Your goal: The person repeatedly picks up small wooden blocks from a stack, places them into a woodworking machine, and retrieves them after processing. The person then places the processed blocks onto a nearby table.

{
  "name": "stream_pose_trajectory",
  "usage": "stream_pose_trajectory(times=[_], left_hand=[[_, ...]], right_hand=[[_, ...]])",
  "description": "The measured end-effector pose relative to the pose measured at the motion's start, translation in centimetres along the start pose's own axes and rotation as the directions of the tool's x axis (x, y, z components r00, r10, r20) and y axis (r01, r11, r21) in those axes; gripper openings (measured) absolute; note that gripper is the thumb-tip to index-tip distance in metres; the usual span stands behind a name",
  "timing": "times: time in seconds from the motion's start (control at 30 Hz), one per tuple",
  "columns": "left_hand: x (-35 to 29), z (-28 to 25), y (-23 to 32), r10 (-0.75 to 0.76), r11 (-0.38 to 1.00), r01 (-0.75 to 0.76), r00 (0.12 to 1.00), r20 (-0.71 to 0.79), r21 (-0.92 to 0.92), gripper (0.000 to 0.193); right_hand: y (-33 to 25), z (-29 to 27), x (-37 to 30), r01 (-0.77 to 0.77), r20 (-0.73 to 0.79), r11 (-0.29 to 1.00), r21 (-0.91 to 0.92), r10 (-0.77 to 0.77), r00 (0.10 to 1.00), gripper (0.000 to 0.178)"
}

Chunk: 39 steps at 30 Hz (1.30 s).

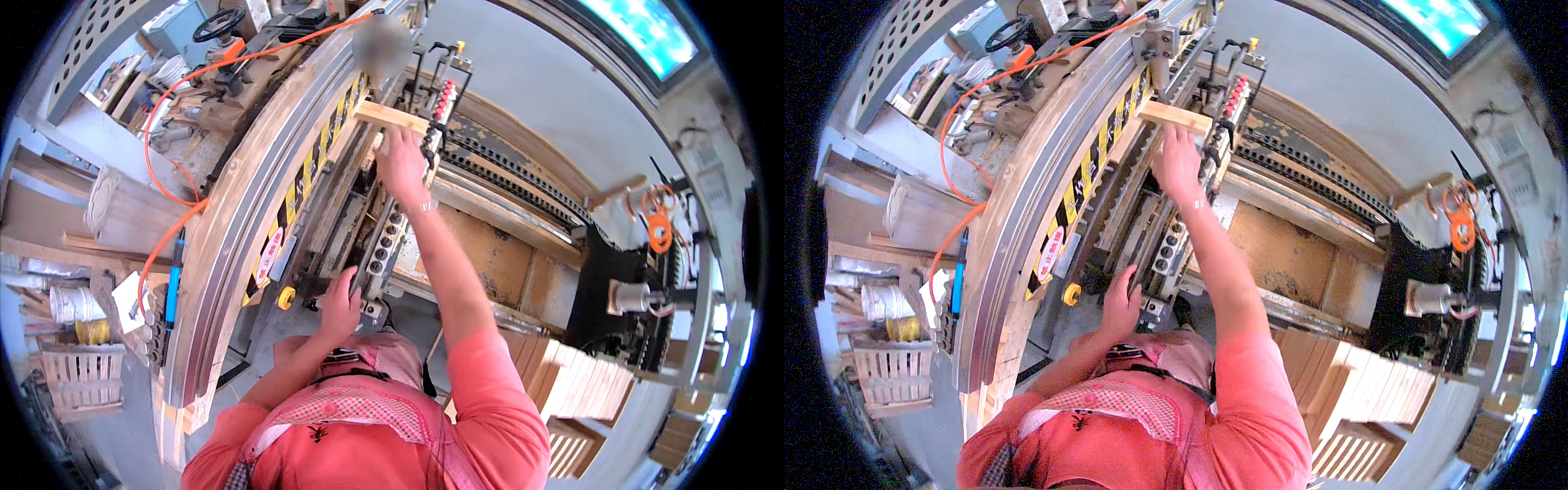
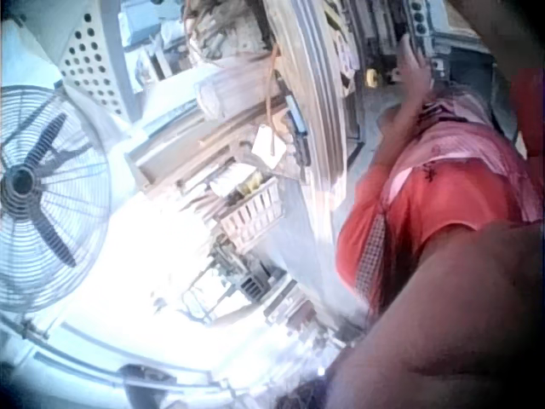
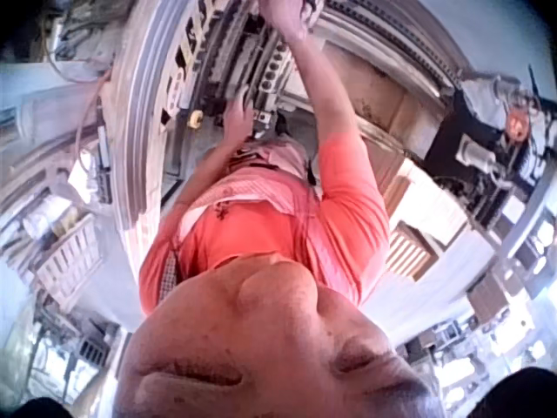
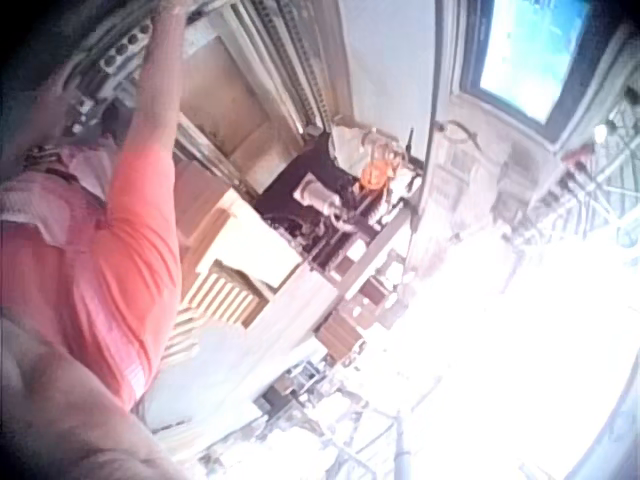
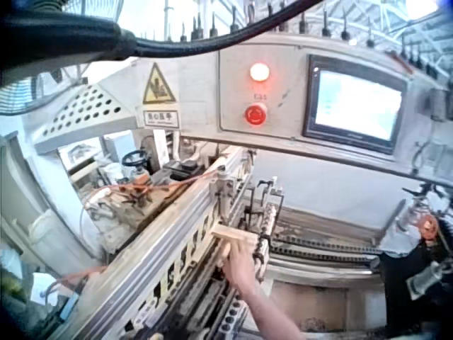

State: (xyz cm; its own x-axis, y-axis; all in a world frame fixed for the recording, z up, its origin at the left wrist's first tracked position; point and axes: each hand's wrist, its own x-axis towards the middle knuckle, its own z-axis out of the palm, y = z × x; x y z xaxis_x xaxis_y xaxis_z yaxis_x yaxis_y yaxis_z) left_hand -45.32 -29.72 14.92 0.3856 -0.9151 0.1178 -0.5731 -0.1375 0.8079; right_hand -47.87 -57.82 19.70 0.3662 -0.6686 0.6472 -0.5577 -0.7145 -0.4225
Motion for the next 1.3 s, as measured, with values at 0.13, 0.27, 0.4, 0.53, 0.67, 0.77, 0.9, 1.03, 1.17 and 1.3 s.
stream_pose_trajectory(times=[0.13,0.27,0.4,0.53,0.67,0.77,0.9,1.03,1.17,1.3], left_hand=[[-0.3,0.7,-1.3,0.068,0.998,-0.068,0.997,-0.035,-0.002,0.044],[-0.2,1.2,-2.2,0.046,0.999,-0.045,0.999,0.020,-0.030,0.044],[0.1,1.3,-2.4,0.056,0.998,-0.055,0.998,0.029,-0.035,0.043],[0.1,1.7,-2.5,0.065,0.997,-0.063,0.998,0.024,-0.053,0.043],[0.2,1.5,-2.8,0.087,0.996,-0.087,0.996,-0.009,-0.017,0.044],[-0.1,1.3,-2.7,0.081,0.997,-0.081,0.997,-0.018,-0.014,0.045],[-0.2,1.2,-2.3,0.036,0.999,-0.037,0.999,-0.029,-0.034,0.044],[-0.3,1.1,-2.0,0.017,1.000,-0.018,1.000,-0.025,-0.016,0.043],[-0.3,1.1,-2.0,0.006,1.000,-0.007,1.000,-0.027,-0.008,0.043],[-0.3,1.0,-2.1,0.054,0.999,-0.054,0.998,-0.042,-0.005,0.043]], right_hand=[[-3.7,-7.7,-13.0,-0.287,0.061,0.948,0.135,0.281,0.958,0.032],[-6.4,-16.3,-25.7,-0.530,0.081,0.846,-0.055,0.533,0.842,0.022],[-7.7,-25.9,-33.6,-0.569,-0.068,0.780,-0.262,0.573,0.817,0.013],[-6.4,-35.0,-37.0,-0.521,-0.323,0.566,-0.639,0.418,0.849,0.012],[-4.5,-41.0,-37.0,-0.607,-0.359,0.212,-0.766,0.642,0.677,0.050],[-3.0,-42.8,-36.3,-0.610,-0.260,0.019,-0.792,0.893,0.366,0.051],[-1.8,-43.5,-36.4,-0.621,-0.232,0.125,-0.774,0.857,0.461,0.046],[-1.3,-43.7,-36.2,-0.605,-0.234,0.091,-0.791,0.869,0.436,0.044],[-2.8,-44.0,-34.8,-0.537,-0.279,0.054,-0.842,0.809,0.518,0.037],[-5.3,-42.5,-32.3,-0.563,-0.186,0.313,-0.765,0.729,0.658,0.035]])
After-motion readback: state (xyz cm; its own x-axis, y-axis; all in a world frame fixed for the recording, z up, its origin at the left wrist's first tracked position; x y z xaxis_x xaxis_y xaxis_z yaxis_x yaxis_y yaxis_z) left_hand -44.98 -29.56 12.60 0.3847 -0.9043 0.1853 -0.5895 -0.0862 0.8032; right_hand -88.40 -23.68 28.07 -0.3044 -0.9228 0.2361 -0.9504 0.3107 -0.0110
